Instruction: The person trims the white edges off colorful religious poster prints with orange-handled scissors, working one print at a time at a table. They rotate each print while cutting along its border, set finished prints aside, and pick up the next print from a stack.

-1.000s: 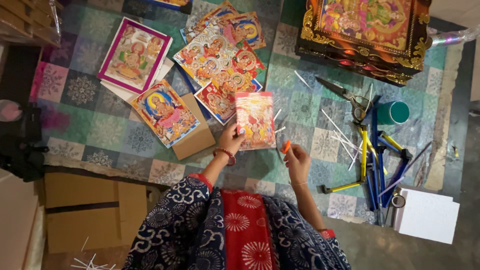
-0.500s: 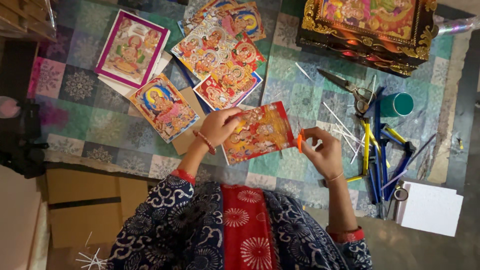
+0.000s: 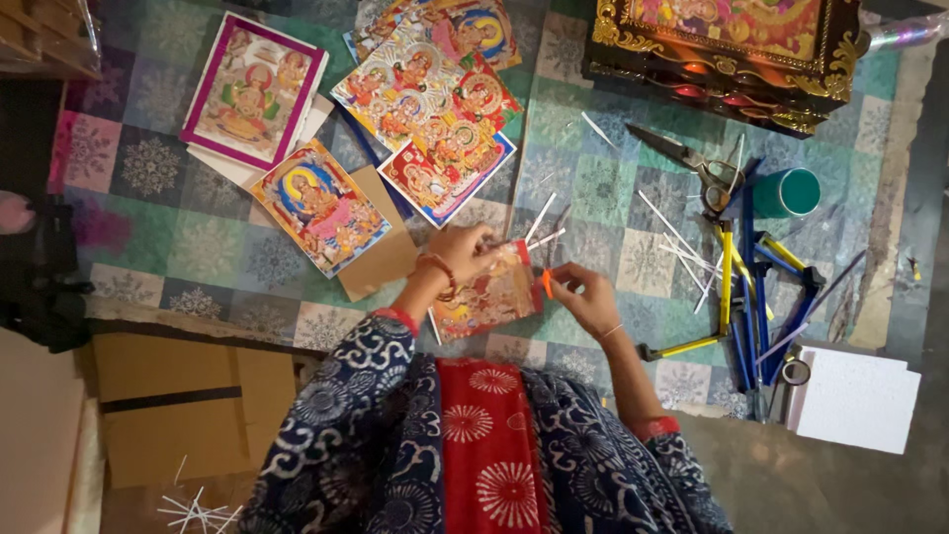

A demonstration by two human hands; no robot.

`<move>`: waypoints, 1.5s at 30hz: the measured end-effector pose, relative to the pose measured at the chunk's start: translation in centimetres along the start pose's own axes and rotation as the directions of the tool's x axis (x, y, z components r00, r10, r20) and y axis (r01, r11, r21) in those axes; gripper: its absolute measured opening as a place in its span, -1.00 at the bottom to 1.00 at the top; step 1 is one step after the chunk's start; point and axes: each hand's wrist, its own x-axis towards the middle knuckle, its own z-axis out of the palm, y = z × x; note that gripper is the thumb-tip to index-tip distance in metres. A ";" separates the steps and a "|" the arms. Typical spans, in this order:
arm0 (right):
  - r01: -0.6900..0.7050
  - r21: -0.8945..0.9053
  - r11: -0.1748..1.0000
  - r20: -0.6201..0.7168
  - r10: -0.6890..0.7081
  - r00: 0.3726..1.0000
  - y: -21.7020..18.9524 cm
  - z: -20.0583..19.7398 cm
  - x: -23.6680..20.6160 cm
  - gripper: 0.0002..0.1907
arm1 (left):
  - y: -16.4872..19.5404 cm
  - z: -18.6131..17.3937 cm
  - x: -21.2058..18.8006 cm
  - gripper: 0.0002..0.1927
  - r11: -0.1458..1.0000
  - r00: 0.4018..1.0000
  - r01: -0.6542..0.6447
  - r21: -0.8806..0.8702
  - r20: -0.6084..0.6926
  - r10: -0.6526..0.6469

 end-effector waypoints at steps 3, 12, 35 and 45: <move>-0.039 0.056 0.998 -0.021 0.040 0.999 0.6 1.4 -0.7 -0.75 | -0.5 2.6 1.0 -0.69 0.999 0.999 0.000 -0.052 -0.035 -0.002; -0.130 0.159 0.979 -0.065 0.142 0.988 1.0 1.8 -3.3 -0.79 | 0.0 3.9 2.1 -0.70 0.998 0.998 0.051 0.027 -0.030 -0.050; -0.079 0.000 0.997 -0.060 0.079 0.995 1.2 1.6 -3.8 -0.75 | -1.0 4.1 1.2 -0.68 0.988 0.999 0.038 -0.149 0.008 -0.037; -0.056 -0.028 0.998 -0.103 0.053 0.993 0.9 1.8 -3.9 -0.75 | -0.5 3.8 1.0 -0.68 0.984 0.988 0.156 -0.082 0.038 -0.153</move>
